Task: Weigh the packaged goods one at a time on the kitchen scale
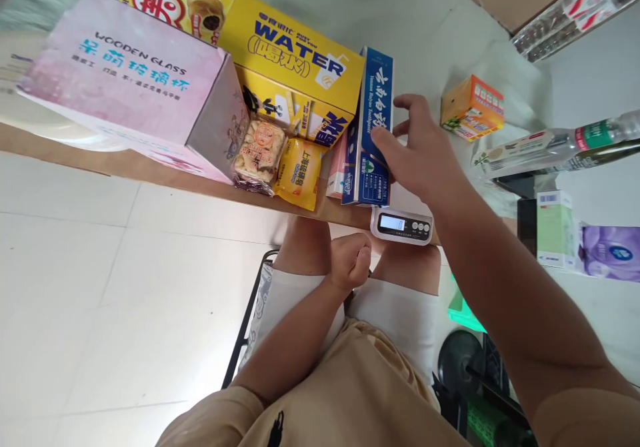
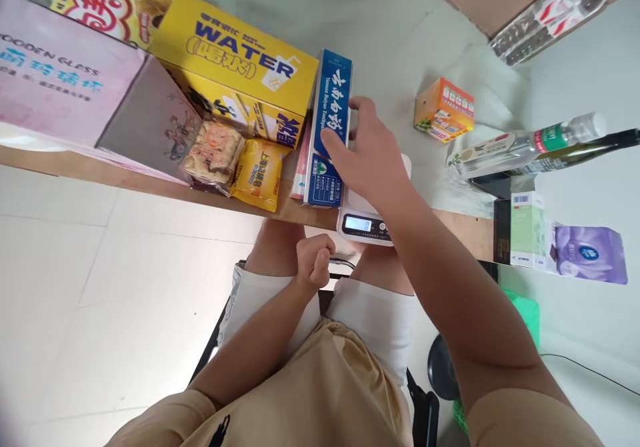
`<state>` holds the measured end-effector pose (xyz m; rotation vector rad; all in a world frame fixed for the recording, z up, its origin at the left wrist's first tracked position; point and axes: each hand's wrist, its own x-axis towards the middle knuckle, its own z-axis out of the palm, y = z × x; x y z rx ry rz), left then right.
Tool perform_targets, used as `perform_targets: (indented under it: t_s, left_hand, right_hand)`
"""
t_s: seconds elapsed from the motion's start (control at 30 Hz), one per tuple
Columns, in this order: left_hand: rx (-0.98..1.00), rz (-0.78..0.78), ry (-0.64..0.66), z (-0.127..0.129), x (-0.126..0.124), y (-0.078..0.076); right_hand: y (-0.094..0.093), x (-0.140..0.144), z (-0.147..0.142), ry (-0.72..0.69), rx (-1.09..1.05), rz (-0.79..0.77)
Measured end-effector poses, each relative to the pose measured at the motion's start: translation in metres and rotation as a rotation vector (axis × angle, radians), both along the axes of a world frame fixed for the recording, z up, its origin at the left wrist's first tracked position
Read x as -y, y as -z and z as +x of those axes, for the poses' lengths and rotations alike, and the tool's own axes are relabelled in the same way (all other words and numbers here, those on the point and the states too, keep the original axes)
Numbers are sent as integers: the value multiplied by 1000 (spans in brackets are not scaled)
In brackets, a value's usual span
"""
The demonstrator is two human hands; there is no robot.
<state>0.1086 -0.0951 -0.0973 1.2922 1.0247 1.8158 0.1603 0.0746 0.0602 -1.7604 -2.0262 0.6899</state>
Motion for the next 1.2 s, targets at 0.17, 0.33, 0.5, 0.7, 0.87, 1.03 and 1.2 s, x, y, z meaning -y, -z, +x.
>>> perform_targets:
  t_s: [0.17,0.33,0.5,0.7,0.87,1.03,1.2]
  left_hand:
    - [-5,-12,-6,0,-2,-9]
    - [-25,-45,20,2,0,-6]
    - [-40,-77,29,2,1,-5]
    - [-31,-70,21,1,0,-7]
    - [-34,-82,9,0,-1,-8]
    - [-48,-96,1,-5,-1,-11]
    - [-51,-83,2,-8,-1,-9]
  right_hand:
    - [0,33,8,83,-115,-189]
    - [0,45,5,158,-157,-239]
    - [3,41,3,109,-154,-185]
    - [18,34,6,54,-233,-99]
    - [22,30,2,22,-295,-63]
    - [5,53,17,133,-305,-71]
    - [14,101,92,257,-488,0]
